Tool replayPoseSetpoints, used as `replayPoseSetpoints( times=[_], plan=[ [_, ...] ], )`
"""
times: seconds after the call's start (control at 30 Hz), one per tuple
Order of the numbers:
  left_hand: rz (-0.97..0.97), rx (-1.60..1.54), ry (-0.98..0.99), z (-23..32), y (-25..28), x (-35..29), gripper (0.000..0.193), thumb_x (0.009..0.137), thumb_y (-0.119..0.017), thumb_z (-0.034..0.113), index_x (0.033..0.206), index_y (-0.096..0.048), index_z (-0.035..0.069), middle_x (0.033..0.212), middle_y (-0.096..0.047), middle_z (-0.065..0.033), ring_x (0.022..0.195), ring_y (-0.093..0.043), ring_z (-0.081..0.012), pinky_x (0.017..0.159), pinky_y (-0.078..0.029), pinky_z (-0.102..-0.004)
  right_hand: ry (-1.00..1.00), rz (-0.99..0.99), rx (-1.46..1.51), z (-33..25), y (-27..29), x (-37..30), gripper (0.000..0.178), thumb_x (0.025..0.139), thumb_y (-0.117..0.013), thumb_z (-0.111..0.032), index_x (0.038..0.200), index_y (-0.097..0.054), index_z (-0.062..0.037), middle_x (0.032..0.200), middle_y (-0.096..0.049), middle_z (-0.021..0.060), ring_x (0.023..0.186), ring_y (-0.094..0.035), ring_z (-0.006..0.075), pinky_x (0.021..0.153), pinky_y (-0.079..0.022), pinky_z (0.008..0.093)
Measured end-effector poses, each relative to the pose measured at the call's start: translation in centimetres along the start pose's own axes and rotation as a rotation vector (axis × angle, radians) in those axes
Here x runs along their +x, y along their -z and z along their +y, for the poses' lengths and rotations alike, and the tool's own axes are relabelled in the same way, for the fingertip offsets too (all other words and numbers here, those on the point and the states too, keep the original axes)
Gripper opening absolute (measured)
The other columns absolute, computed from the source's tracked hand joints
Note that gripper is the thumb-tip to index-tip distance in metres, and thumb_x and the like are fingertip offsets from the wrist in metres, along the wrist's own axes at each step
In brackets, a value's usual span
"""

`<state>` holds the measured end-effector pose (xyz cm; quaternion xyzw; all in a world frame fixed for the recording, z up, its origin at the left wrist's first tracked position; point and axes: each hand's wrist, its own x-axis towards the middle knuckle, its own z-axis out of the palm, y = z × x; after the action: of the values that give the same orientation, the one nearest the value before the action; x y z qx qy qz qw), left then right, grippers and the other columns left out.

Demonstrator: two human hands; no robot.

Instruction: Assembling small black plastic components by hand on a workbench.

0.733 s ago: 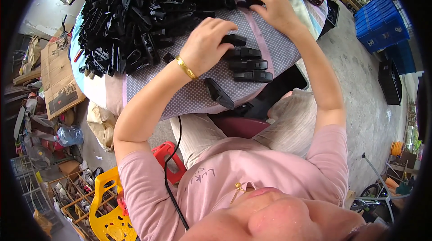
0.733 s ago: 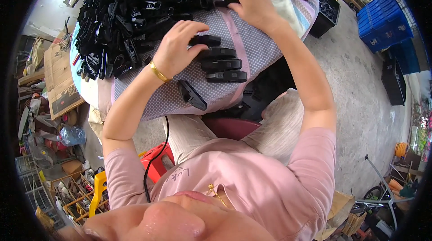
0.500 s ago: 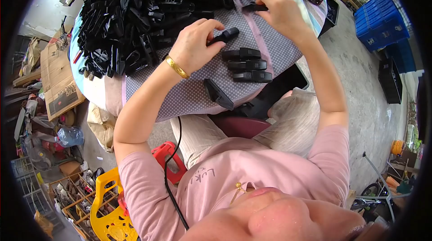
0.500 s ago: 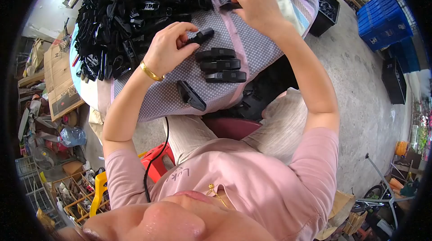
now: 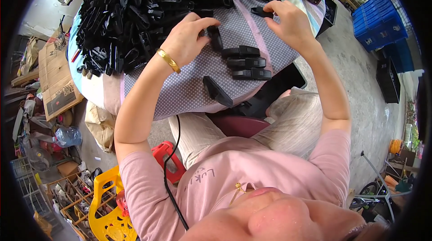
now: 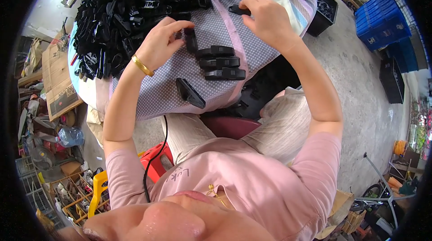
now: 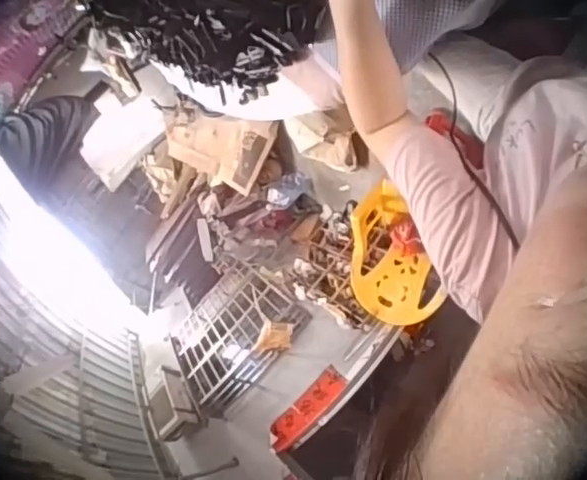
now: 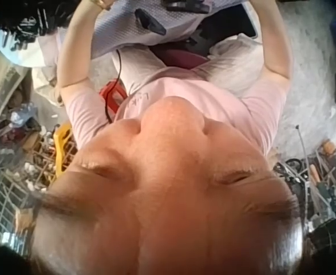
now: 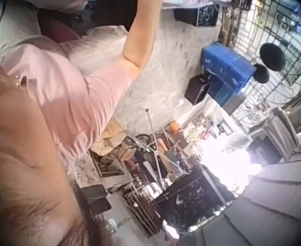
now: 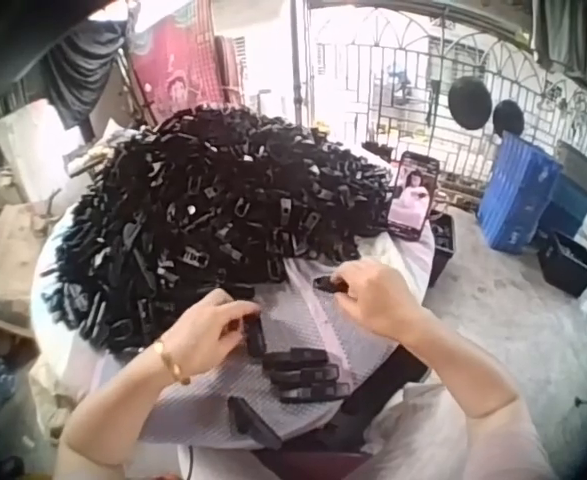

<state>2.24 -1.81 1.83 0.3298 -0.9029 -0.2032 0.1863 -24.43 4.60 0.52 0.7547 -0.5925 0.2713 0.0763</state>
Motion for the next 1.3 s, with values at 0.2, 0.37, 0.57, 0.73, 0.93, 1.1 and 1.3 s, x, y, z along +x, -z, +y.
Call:
replayPoseSetpoints(
  times=[0.2,0.37,0.57,0.73,0.93,1.1,1.3],
  plan=[
    [0.099,0.018,-0.050,0.0,-1.2,0.1,0.024,0.070,-0.075,0.017,0.091,-0.068,0.006,0.086,-0.061,-0.0097,0.089,-0.058,-0.0276,0.077,-0.049,-0.0354,0.117,-0.037,0.508,-3.3,-0.4,0.3,0.027,0.073,-0.073,-0.010,0.099,-0.068,-0.0043,0.087,-0.066,0.0088,0.075,-0.060,0.0227,0.068,-0.048,0.0315],
    [0.115,-0.023,0.025,1.1,-1.7,-0.1,0.024,0.068,-0.076,0.018,0.086,-0.069,0.005,0.083,-0.063,-0.0100,0.085,-0.060,-0.0279,0.076,-0.048,-0.0360,0.227,-0.130,0.404,-3.3,-0.2,0.2,0.024,0.070,-0.074,-0.009,0.093,-0.070,-0.0023,0.079,-0.065,0.0085,0.078,-0.058,0.0240,0.070,-0.046,0.0327],
    [0.062,0.009,0.033,1.1,-0.8,-0.2,0.022,0.067,-0.077,0.019,0.082,-0.071,0.004,0.082,-0.065,-0.0106,0.084,-0.061,-0.0275,0.076,-0.048,-0.0368,0.279,-0.134,0.347,-3.3,0.0,0.4,0.025,0.069,-0.074,-0.010,0.093,-0.071,-0.0027,0.079,-0.064,0.0080,0.077,-0.057,0.0247,0.069,-0.046,0.0334],
    [0.020,0.001,0.039,1.5,-0.8,-0.3,0.023,0.067,-0.077,0.020,0.081,-0.071,0.003,0.080,-0.066,-0.0104,0.084,-0.060,-0.0274,0.076,-0.048,-0.0366,0.263,-0.168,0.307,-3.2,1.0,0.0,0.024,0.068,-0.074,-0.008,0.092,-0.071,-0.0027,0.079,-0.064,0.0080,0.077,-0.057,0.0242,0.068,-0.046,0.0333],
    [0.047,0.006,-0.032,1.1,-1.3,-0.1,0.021,0.065,-0.077,0.018,0.078,-0.070,0.002,0.078,-0.065,-0.0104,0.082,-0.061,-0.0274,0.074,-0.049,-0.0364,0.292,-0.163,0.392,-2.7,-0.1,0.3,0.023,0.068,-0.074,-0.007,0.091,-0.071,-0.0026,0.080,-0.064,0.0082,0.077,-0.058,0.0240,0.069,-0.046,0.0327],
    [0.081,-0.153,-0.044,1.0,-2.0,-0.2,0.020,0.065,-0.076,0.015,0.077,-0.069,0.001,0.078,-0.064,-0.0106,0.076,-0.060,-0.0284,0.071,-0.049,-0.0361,0.293,-0.108,0.492,-3.5,-1.5,0.4,0.023,0.068,-0.074,-0.007,0.090,-0.071,-0.0026,0.081,-0.064,0.0085,0.078,-0.059,0.0240,0.070,-0.047,0.0319],
    [-0.100,-0.209,-0.172,0.6,-1.4,0.6,0.021,0.067,-0.077,0.017,0.081,-0.069,0.003,0.082,-0.064,-0.0080,0.087,-0.057,-0.0265,0.077,-0.047,-0.0357,0.111,-0.464,0.710,-2.6,-0.5,1.3,0.017,0.075,-0.073,-0.011,0.090,-0.070,-0.0028,0.082,-0.065,0.0078,0.081,-0.059,0.0231,0.070,-0.046,0.0314]
  ],
)
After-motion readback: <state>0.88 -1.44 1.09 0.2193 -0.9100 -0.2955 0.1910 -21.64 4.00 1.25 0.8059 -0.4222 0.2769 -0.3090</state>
